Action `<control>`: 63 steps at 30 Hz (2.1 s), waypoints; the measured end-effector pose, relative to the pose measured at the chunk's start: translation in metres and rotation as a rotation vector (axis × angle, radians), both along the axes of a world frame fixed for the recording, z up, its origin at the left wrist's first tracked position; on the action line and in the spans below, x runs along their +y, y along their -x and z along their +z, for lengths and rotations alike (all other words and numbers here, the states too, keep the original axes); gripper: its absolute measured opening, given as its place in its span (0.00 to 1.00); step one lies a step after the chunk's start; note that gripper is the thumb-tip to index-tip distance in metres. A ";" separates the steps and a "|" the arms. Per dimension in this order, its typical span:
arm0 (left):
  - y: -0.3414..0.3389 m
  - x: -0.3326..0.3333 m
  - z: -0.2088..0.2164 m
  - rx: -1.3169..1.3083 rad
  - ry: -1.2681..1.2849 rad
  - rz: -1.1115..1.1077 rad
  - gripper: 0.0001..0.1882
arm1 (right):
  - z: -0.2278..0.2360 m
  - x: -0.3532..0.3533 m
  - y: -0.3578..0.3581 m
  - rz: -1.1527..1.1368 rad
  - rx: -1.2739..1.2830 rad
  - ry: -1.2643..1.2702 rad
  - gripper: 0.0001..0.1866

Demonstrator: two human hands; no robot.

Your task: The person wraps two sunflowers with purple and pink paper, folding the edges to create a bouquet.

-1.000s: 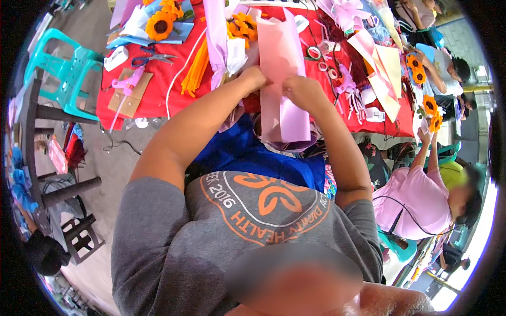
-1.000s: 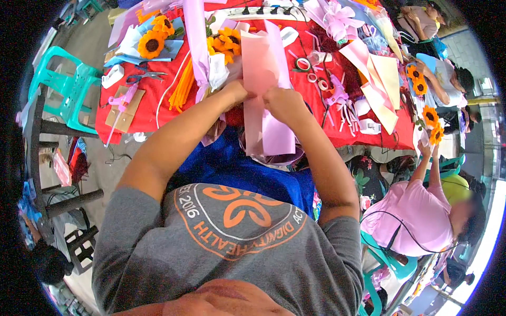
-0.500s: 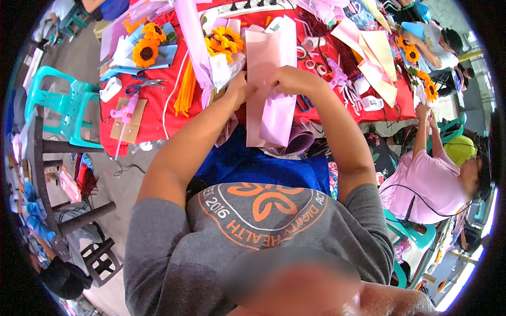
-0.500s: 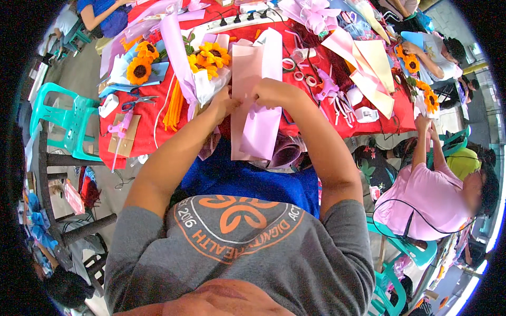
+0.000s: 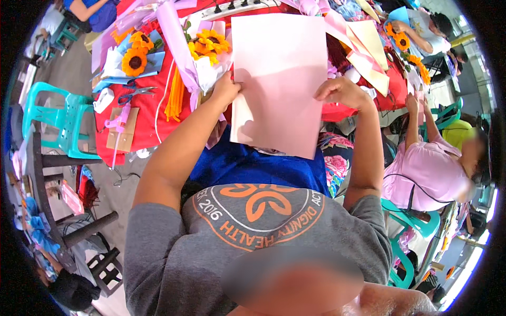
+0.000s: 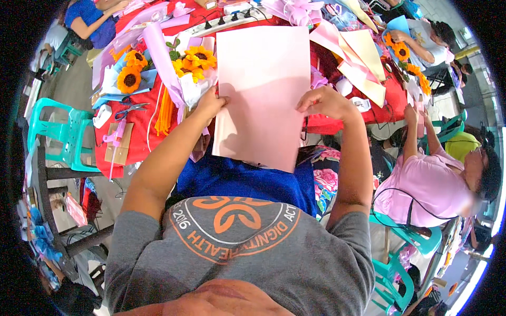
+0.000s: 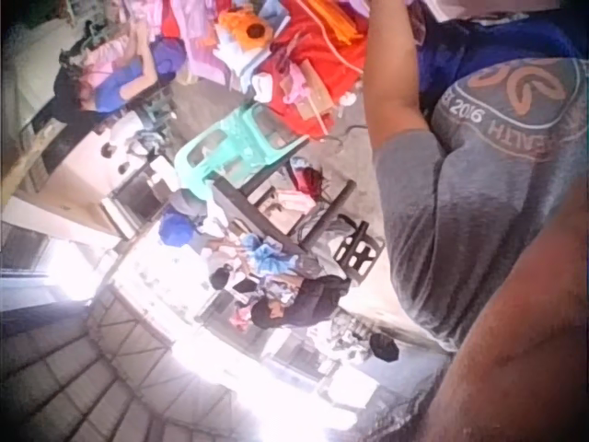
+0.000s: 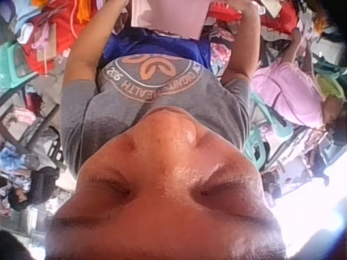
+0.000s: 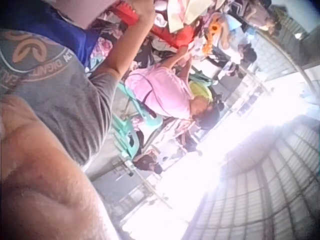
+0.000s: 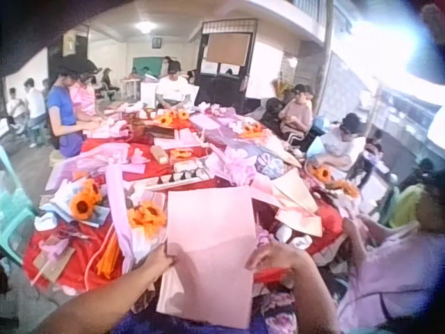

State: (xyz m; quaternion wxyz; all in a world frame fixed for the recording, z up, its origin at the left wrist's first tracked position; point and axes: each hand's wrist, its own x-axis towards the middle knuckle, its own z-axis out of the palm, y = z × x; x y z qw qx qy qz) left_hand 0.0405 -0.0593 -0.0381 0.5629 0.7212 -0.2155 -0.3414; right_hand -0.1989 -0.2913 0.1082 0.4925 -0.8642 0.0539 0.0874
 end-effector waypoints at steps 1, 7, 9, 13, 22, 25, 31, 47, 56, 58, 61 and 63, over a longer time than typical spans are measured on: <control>0.004 -0.001 0.005 0.048 0.014 0.015 0.21 | -0.004 0.004 -0.003 0.038 -0.050 0.083 0.05; 0.008 -0.001 0.017 0.154 -0.063 -0.087 0.27 | -0.034 0.012 -0.059 0.019 0.081 0.055 0.07; 0.004 -0.001 0.009 0.087 -0.124 -0.059 0.27 | -0.037 0.019 -0.088 0.075 0.257 0.152 0.08; 0.000 -0.002 -0.004 0.123 -0.054 -0.011 0.27 | -0.043 0.046 -0.139 0.232 0.401 0.252 0.09; 0.006 -0.002 0.006 0.122 -0.054 -0.066 0.19 | -0.091 0.060 -0.158 0.362 0.439 0.275 0.10; 0.013 -0.001 0.020 0.152 -0.110 -0.076 0.18 | -0.094 0.069 -0.154 0.264 0.375 0.344 0.09; 0.006 -0.001 0.003 0.141 -0.111 -0.102 0.17 | -0.093 0.074 -0.155 0.268 0.366 0.300 0.08; 0.016 -0.002 0.018 0.130 -0.107 -0.094 0.16 | -0.095 0.064 -0.138 0.201 0.261 0.156 0.07; 0.009 0.001 0.012 0.066 -0.183 -0.043 0.18 | -0.081 0.083 -0.138 0.173 0.177 0.288 0.07; 0.014 -0.002 0.019 0.033 -0.209 -0.040 0.19 | -0.088 0.079 -0.135 0.168 0.137 0.311 0.07; 0.005 -0.001 -0.002 0.035 -0.156 -0.119 0.19 | -0.112 0.066 -0.142 0.210 0.118 0.351 0.08; -0.003 -0.001 -0.013 0.010 -0.163 -0.123 0.18 | -0.108 0.065 -0.142 0.213 -0.002 0.322 0.08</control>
